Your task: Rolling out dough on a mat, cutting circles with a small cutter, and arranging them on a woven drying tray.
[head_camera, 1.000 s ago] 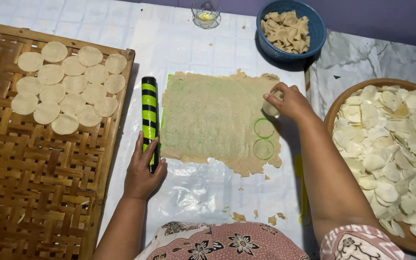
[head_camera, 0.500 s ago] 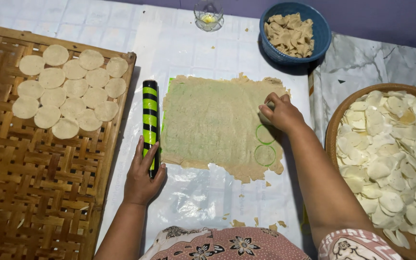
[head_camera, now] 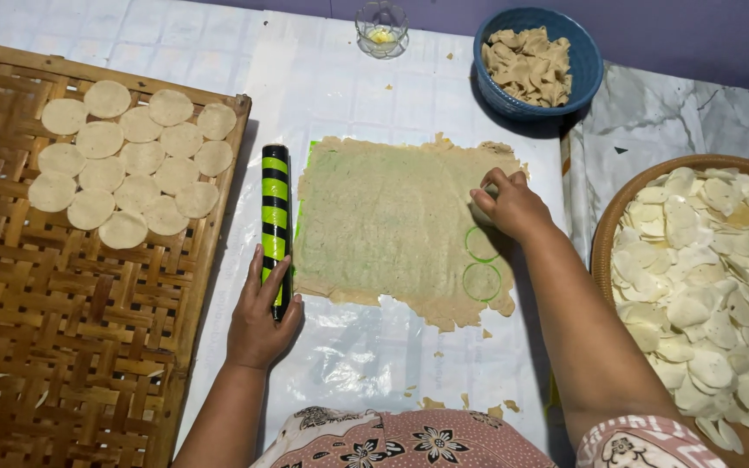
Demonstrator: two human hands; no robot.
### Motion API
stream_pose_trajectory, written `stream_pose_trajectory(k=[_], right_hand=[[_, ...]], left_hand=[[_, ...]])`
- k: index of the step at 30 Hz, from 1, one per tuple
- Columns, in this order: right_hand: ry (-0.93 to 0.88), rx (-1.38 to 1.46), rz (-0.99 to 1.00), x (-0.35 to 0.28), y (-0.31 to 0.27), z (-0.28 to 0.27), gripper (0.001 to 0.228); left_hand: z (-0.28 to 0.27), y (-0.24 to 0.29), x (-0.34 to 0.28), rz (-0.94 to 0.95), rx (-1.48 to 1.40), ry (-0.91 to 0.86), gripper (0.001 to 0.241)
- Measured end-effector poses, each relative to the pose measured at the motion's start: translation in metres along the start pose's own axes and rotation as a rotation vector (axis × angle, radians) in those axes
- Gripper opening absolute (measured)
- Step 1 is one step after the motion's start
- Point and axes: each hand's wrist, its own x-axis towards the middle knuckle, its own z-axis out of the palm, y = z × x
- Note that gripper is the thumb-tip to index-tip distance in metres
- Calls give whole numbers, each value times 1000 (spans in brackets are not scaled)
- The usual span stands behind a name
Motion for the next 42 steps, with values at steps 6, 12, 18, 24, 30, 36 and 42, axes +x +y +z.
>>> stream_pose_trajectory(k=[6,12,18,24,30,36,42], right_hand=[[53,70,14,29,2,-40,42],[139,47,37,68,18,-31,40],[99,27,70,71,12,-8,42],[97,20,62,72,10,-5,40],[82,20,58,78,11,-5,42],[64,-2,58,68,4,-10,42],[26,-58,67,63,-14,-37,42]], left_hand=[[0,-1,2,6,-15,8,59],[-2,1,3,0,-10,-3,59],[-6,8,5,-21,-24,-29,58],[-4,5,3,-24,-3,-35,58],[-3,3,3,-25,-4,-40,58],[-4,5,5,-13,-14,-31,58],[-3,3,2,-46,-6,-42,59]])
